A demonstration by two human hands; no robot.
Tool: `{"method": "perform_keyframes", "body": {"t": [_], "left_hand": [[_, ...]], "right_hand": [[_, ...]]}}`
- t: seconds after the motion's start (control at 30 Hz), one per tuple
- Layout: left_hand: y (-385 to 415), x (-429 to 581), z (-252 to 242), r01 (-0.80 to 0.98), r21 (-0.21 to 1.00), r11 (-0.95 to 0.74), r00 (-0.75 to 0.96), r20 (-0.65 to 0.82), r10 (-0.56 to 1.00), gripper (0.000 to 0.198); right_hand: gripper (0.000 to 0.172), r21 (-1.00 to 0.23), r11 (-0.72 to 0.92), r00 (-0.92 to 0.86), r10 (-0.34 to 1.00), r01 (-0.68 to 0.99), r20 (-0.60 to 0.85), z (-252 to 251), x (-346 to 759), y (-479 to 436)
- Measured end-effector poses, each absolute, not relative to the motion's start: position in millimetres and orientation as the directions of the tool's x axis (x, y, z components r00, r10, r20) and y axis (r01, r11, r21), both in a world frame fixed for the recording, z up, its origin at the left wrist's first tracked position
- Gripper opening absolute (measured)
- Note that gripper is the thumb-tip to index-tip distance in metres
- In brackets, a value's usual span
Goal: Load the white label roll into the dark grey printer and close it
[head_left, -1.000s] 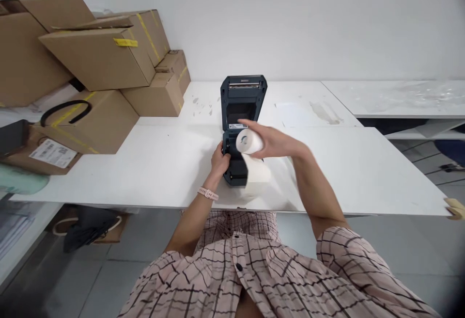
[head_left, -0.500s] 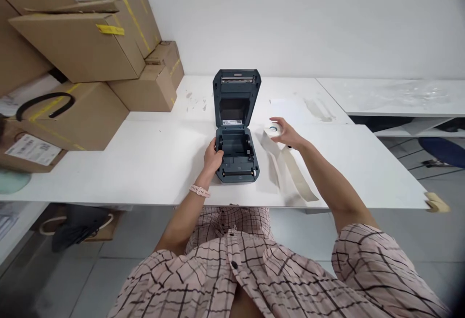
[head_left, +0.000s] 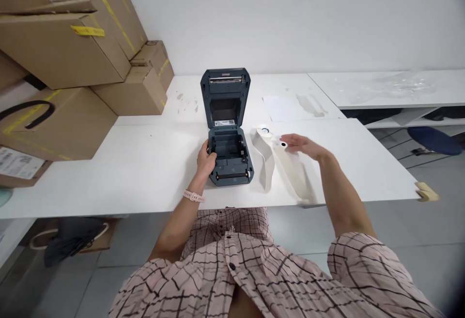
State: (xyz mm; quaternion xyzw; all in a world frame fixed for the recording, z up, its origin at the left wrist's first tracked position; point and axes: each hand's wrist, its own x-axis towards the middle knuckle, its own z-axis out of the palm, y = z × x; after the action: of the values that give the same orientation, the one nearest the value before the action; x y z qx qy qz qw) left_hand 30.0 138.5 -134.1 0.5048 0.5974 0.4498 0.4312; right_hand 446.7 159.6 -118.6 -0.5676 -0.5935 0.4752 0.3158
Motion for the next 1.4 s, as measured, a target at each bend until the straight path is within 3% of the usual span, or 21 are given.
{"method": "perform_keyframes", "body": {"t": [0.1,0.17,0.27,0.33,0.4,0.5,0.6,0.7,0.87,0.93,1.07,1.17,1.4], "left_hand": [[138,30,-135,0.189,0.978,0.087,-0.120,-0.065,0.991,0.078],[137,30,-135,0.175,0.980,0.091,-0.111,-0.072,0.991,0.079],[136,30,-135,0.172,0.980,0.097,-0.102,-0.080,0.992,0.079],[137,31,-137,0.174,0.981,0.090,-0.106,-0.072,0.992,0.078],[138,31,-139,0.171,0.983,0.072,-0.113,-0.053,0.992,0.077],[140,31,-142,0.154,0.987,0.055,-0.119,-0.037,0.992,0.076],[141,32,-143,0.150,0.986,0.078,-0.127,-0.059,0.990,0.077],[140,32,-142,0.173,0.982,0.082,-0.135,-0.059,0.989,0.077],[142,33,-144,0.168,0.984,0.061,-0.144,-0.037,0.989,0.077],[142,35,-144,0.129,0.991,0.038,-0.132,-0.021,0.991,0.075],[139,36,-142,0.060,0.997,0.045,-0.115,-0.037,0.993,0.076],[135,36,-136,0.048,0.997,0.066,-0.113,-0.060,0.992,0.075],[130,36,-126,0.021,0.996,0.087,-0.096,-0.084,0.992,0.072]], "right_hand": [[0.053,-0.935,-0.146,-0.257,0.937,0.324,-0.235,-120,414,132],[0.050,-0.965,-0.142,-0.297,0.933,0.219,-0.205,-105,392,116],[0.049,-0.996,0.044,-0.412,0.911,0.074,0.009,-62,365,102],[0.052,-0.961,0.252,-0.547,0.824,0.112,0.152,-32,343,105],[0.048,-0.847,0.472,-0.680,0.707,0.246,0.196,-11,314,118],[0.040,-0.532,0.666,-0.751,0.655,0.523,0.083,-6,260,148],[0.043,-0.197,0.643,-0.671,0.727,0.740,-0.149,-26,216,172],[0.040,-0.056,0.609,-0.600,0.754,0.791,-0.267,-47,194,182],[0.046,-0.031,0.610,-0.596,0.759,0.792,-0.263,-58,194,178],[0.048,-0.077,0.626,-0.627,0.753,0.776,-0.202,-57,201,169],[0.037,-0.343,0.699,-0.730,0.681,0.628,0.051,-56,225,134],[0.034,-0.494,0.698,-0.737,0.658,0.518,0.156,-60,244,100],[0.032,-0.499,0.630,-0.611,0.758,0.595,0.227,-83,251,56]]}}
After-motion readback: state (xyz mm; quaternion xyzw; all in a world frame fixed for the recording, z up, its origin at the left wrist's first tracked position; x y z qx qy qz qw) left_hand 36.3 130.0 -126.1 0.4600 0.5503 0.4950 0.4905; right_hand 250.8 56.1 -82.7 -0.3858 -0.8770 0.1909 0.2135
